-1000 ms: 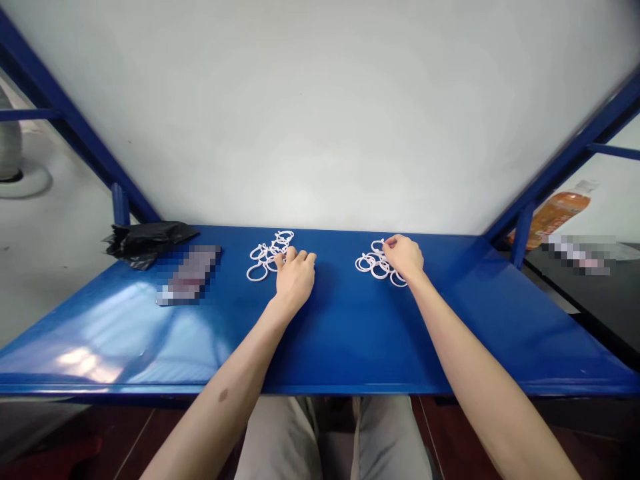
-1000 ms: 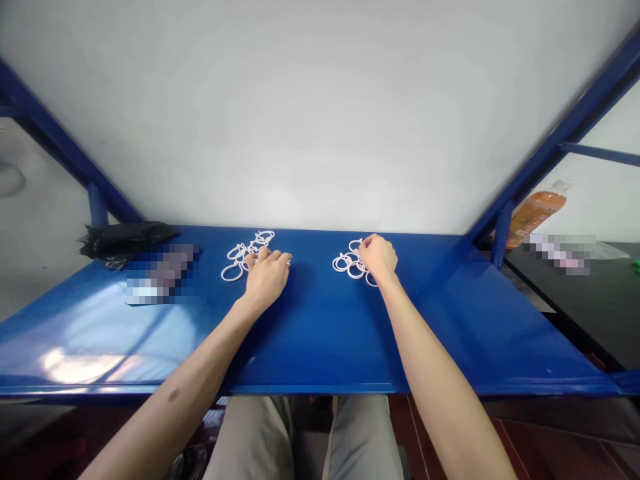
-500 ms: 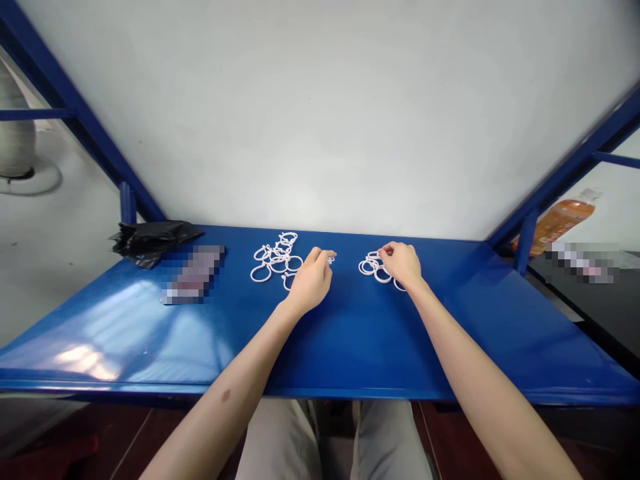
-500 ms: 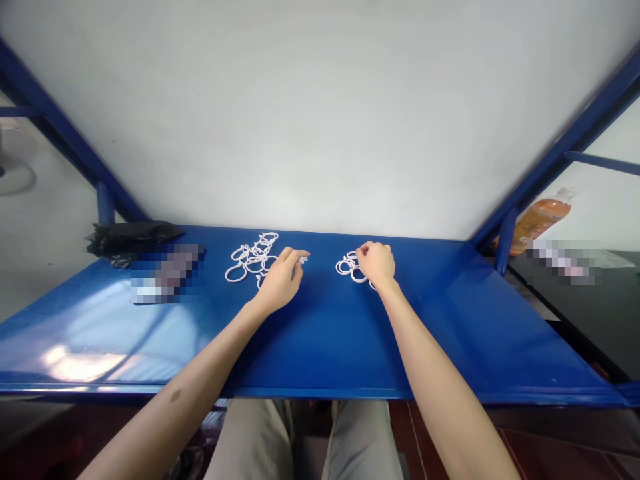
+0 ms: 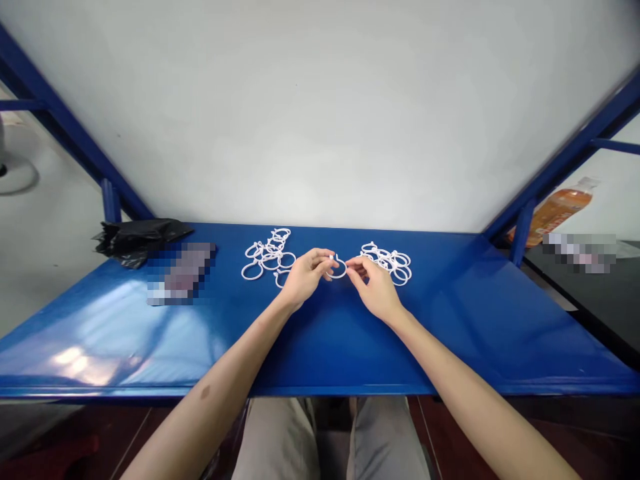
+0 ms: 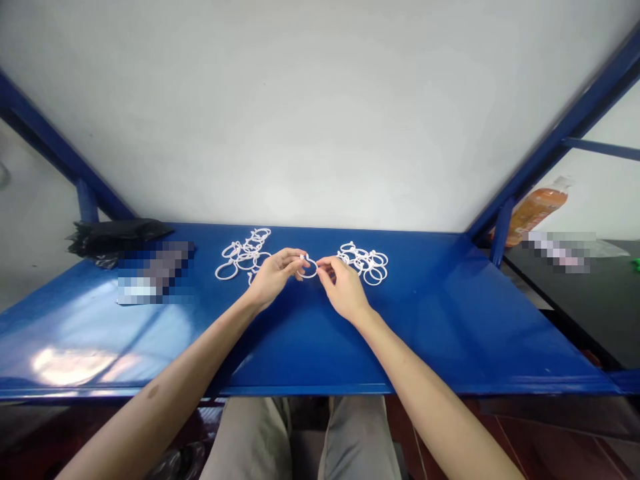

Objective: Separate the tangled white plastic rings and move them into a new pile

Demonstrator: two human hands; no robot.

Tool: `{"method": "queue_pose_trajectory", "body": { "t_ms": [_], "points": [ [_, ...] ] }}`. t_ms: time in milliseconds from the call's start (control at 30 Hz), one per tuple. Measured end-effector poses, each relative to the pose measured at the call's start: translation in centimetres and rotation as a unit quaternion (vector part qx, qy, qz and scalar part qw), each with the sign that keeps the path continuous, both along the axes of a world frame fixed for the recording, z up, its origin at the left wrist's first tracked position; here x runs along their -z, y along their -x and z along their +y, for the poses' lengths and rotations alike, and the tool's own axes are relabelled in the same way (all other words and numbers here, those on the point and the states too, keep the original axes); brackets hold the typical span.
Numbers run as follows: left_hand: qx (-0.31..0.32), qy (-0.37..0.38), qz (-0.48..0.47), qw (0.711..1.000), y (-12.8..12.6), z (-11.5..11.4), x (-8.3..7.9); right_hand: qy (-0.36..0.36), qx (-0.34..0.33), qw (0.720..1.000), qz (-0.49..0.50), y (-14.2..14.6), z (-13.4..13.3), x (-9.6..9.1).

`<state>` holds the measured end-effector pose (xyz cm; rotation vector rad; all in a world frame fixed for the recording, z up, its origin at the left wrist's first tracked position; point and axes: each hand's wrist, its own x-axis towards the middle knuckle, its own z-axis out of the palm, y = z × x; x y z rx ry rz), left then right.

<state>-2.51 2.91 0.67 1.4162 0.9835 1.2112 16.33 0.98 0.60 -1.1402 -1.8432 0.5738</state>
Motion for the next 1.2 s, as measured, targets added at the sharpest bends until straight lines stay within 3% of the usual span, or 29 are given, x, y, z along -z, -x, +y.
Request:
{"method": "queue_pose_trajectory", "body": {
  "t_ms": [133,333,467,600,667,733,833,933,1033,1200],
  "points": [
    [0.011,0.022,-0.019,1.000,-0.3,-0.2,-0.2,0.000,0.004,0.999,0.039,0.3,0.0,0.2],
    [-0.005,-0.011,0.011,1.000,-0.8,-0.7,0.4,-0.033,-0.015,0.999,0.025,0.6,-0.5,0.2],
    [-0.008,-0.051,0.058,0.997,-0.7,-1.0,0.8,-0.055,-0.034,0.998,0.008,0.6,-0.8,0.4],
    [-0.008,-0.116,0.160,0.980,-0.3,-0.9,0.1,-0.078,-0.016,0.997,-0.018,0.4,-0.5,0.4],
    [-0.049,-0.171,0.268,0.947,0.3,-0.9,-0.6,-0.112,0.021,0.993,-0.041,-0.1,0.2,0.1],
    [-0.125,-0.206,0.396,0.886,1.0,-0.9,-1.2,-0.146,0.079,0.984,-0.061,-1.2,1.3,-0.3],
    [-0.208,-0.175,0.554,0.787,2.1,-1.1,-1.6,-0.145,0.160,0.974,-0.071,-4.0,3.5,-0.5],
    [-0.193,-0.124,0.625,0.746,2.4,-1.2,-1.4,-0.087,0.205,0.970,-0.099,-6.7,5.9,-0.2],
    [-0.143,-0.121,0.618,0.763,1.9,-1.2,-1.1,-0.028,0.208,0.971,-0.118,-8.1,7.5,0.3],
    [-0.010,-0.191,0.506,0.841,1.0,-1.3,-0.8,-0.007,0.199,0.972,-0.125,-8.0,8.1,0.8]
  ]
}}
